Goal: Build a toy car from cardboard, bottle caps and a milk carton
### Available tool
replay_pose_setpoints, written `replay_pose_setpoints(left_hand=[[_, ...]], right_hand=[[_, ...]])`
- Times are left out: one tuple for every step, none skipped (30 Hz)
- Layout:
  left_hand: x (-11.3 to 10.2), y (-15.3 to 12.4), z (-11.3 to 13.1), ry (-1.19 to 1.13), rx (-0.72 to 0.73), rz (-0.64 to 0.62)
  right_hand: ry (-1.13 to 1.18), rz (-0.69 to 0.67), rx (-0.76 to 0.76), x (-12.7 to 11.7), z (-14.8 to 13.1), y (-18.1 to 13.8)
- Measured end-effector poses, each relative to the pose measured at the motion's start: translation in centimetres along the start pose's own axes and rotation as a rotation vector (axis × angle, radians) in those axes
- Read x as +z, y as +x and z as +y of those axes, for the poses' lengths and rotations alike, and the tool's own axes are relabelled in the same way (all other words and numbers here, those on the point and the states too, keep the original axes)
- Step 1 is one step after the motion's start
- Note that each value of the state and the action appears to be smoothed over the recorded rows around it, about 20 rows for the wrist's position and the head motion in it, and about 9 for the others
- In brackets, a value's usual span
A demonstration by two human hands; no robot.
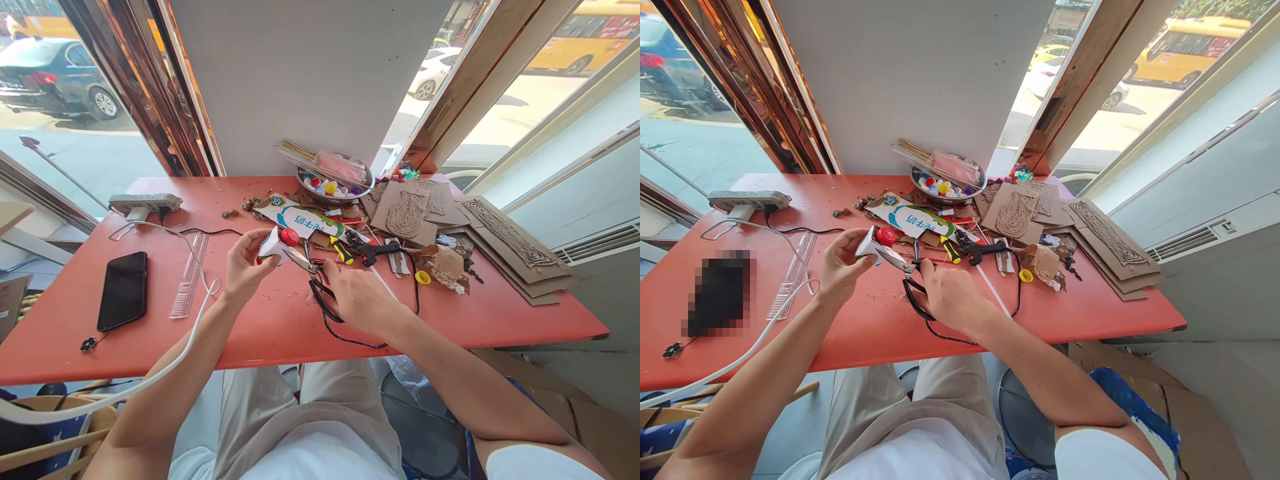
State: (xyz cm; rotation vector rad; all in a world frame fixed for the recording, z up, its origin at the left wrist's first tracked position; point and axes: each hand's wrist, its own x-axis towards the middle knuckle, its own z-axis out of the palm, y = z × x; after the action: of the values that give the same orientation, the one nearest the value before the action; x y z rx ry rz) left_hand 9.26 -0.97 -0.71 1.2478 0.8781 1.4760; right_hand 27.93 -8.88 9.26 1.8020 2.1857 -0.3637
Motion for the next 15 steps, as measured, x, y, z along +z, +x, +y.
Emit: replay_pose_setpoints(left_hand=[[0.0,-0.1,-0.1,0.017,0.015,0.006],[0.1,-0.2,-0.1,0.032,0.027,0.010],[0.1,-0.2,-0.2,0.047,0.040,0.016],[0.1,-0.3,-0.2,0.065,0.056,0.024],[0.1,-0.4,-0.2,0.088,0.076,0.034],[0.2,-0.4,-0.2,0.116,0.100,0.046],[0.2,-0.5,-0.3,0.150,0.127,0.060],[0.2,-0.5,-0.3,0.188,0.154,0.074],[0.2,-0.6,-0.3,0.230,0.179,0.089],[0.2,-0.6,-0.4,0.273,0.201,0.106],[0.2,-0.7,-0.5,0.315,0.222,0.126],[0.2,-0.8,-0.6,0.355,0.242,0.147],[0.3,-0.9,-0.7,0.391,0.262,0.168],[0.3,-1.0,-0.8,0.421,0.282,0.187],[0.3,-1.1,-0.8,0.446,0.303,0.200]], right_hand=[[0.005,0.006,0.002,-0.1,-0.1,-0.1],[0.010,0.013,0.001,-0.1,-0.2,-0.1],[0.014,0.019,0.000,-0.2,-0.3,-0.1],[0.017,0.025,-0.001,-0.3,-0.4,-0.1],[0.019,0.031,0.002,-0.4,-0.6,-0.1],[0.022,0.035,0.005,-0.5,-0.7,-0.1],[0.029,0.038,0.005,-0.5,-0.8,-0.1],[0.040,0.038,0.003,-0.4,-0.8,0.0],[0.056,0.036,-0.004,-0.3,-0.9,0.0],[0.077,0.036,-0.013,-0.1,-0.9,0.1],[0.100,0.037,-0.022,0.2,-0.9,0.3],[0.127,0.040,-0.033,0.6,-0.9,0.4],[0.156,0.047,-0.043,1.0,-0.8,0.5],[0.184,0.058,-0.054,1.4,-0.8,0.7],[0.209,0.069,-0.065,1.7,-0.7,0.8]])
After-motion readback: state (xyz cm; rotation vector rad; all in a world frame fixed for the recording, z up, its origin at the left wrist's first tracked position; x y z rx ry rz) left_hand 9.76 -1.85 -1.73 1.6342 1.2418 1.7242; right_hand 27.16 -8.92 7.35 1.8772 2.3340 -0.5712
